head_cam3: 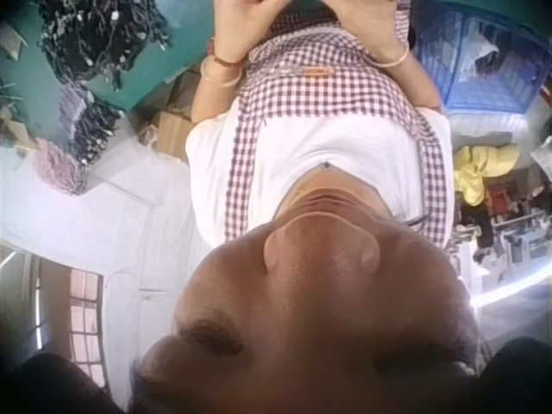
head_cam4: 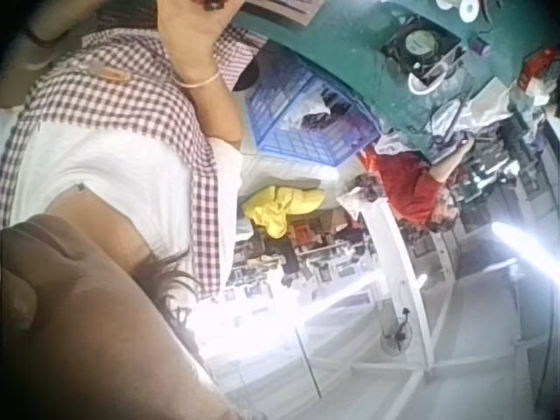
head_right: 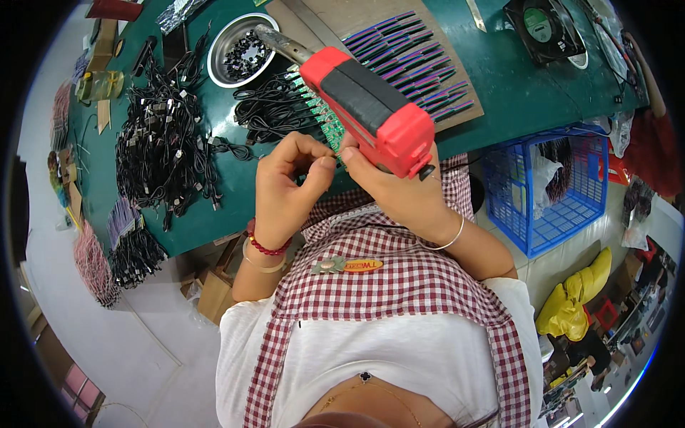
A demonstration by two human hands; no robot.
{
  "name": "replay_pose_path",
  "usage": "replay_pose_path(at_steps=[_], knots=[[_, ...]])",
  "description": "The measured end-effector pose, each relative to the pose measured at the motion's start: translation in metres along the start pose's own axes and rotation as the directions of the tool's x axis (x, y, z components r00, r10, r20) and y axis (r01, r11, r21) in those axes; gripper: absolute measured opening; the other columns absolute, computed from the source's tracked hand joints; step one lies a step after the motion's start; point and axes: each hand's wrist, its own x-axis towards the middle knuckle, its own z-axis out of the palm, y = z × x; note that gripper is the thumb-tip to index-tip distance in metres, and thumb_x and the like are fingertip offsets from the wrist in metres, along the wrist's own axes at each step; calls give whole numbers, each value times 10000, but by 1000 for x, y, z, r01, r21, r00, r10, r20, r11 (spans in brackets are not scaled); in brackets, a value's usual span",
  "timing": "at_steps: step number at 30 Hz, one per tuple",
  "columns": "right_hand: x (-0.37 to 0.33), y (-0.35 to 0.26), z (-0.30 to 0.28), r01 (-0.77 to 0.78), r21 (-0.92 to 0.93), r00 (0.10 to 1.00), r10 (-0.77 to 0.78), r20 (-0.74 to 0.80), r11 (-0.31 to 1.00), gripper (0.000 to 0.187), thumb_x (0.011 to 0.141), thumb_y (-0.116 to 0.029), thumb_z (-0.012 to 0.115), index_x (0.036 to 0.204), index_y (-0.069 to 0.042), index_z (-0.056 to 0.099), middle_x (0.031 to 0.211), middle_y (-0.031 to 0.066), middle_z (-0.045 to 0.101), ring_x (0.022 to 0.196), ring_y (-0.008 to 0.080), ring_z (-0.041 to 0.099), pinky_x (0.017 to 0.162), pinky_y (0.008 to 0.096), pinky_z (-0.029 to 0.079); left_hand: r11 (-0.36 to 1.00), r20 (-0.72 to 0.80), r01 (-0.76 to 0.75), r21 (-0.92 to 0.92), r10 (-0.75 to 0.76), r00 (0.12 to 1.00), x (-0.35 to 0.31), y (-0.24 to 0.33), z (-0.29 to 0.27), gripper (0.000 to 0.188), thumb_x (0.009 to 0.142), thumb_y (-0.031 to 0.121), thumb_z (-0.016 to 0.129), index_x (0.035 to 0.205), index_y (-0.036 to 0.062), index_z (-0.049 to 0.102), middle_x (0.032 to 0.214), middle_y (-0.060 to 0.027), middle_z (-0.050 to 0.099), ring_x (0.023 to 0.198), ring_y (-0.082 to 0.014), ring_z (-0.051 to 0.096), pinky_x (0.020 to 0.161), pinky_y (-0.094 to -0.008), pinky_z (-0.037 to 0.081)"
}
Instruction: The person picks up USB cables and small components from a bowl, positions them onto circuit board strips, and solders them using a soldering iron.
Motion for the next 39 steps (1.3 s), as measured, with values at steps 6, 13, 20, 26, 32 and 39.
replay_pose_path(at_steps=[6, 13, 20, 26, 32, 39], knots=[[3, -2, -1, -14, -59, 1000, 15, 6, 998, 144, 787, -30, 643, 924, -13, 600, 829, 4, 612, 748, 68, 574, 674, 223, 468, 968, -2, -182, 172, 185, 983, 1, -4, 0, 81, 734, -14, 619, 767, -4, 546, 697, -47, 584, 627, -90, 555, 577, -215, 440], [4, 5, -4, -73, 22, 997, 73, -19, 997, 170, 778, -45, 660, 934, -11, 602, 836, 9, 615, 740, 72, 566, 673, 225, 467, 806, -48, -333, 489, 406, 912, 2, -5, 3, 122, 694, -44, 638, 767, 1, 552, 708, -73, 597, 616, -188, 573, 575, -276, 455], [4, 10, -7, -90, -27, 995, 91, 32, 996, 185, 782, -80, 673, 942, -16, 606, 830, 3, 609, 730, 75, 561, 653, 234, 460, 937, -119, -223, 271, 262, 958, 3, -2, 5, 97, 708, -29, 625, 769, 13, 563, 744, -66, 604, 647, -199, 576, 615, -283, 458], [-11, 16, -40, -80, -100, 987, 65, -150, 992, 188, 789, -104, 692, 929, -14, 603, 782, 1, 600, 701, 78, 560, 628, 224, 449, 671, -73, -218, 709, 376, 924, 21, -17, 0, 114, 677, 23, 654, 755, 22, 570, 1062, -108, 557, 869, -255, 536, 721, -351, 459], [-55, 42, -83, -100, -99, 979, 79, -190, 990, 221, 774, -72, 696, 966, -9, 605, 797, 11, 605, 690, 90, 559, 616, 241, 454, 602, -43, -213, 769, 382, 923, 30, -28, 1, 109, 661, 24, 650, 733, 26, 568, 1050, -101, 560, 811, -249, 529, 685, -355, 460], [-72, 51, -99, 91, -409, 996, -80, 43, 908, 165, 764, -76, 681, 913, -32, 625, 816, 54, 619, 694, 150, 585, 618, 281, 459, 602, -24, -207, 772, 353, 935, 34, -27, 0, 98, 655, 23, 650, 717, 22, 573, 1034, -99, 558, 808, -244, 526, 672, -350, 460]])
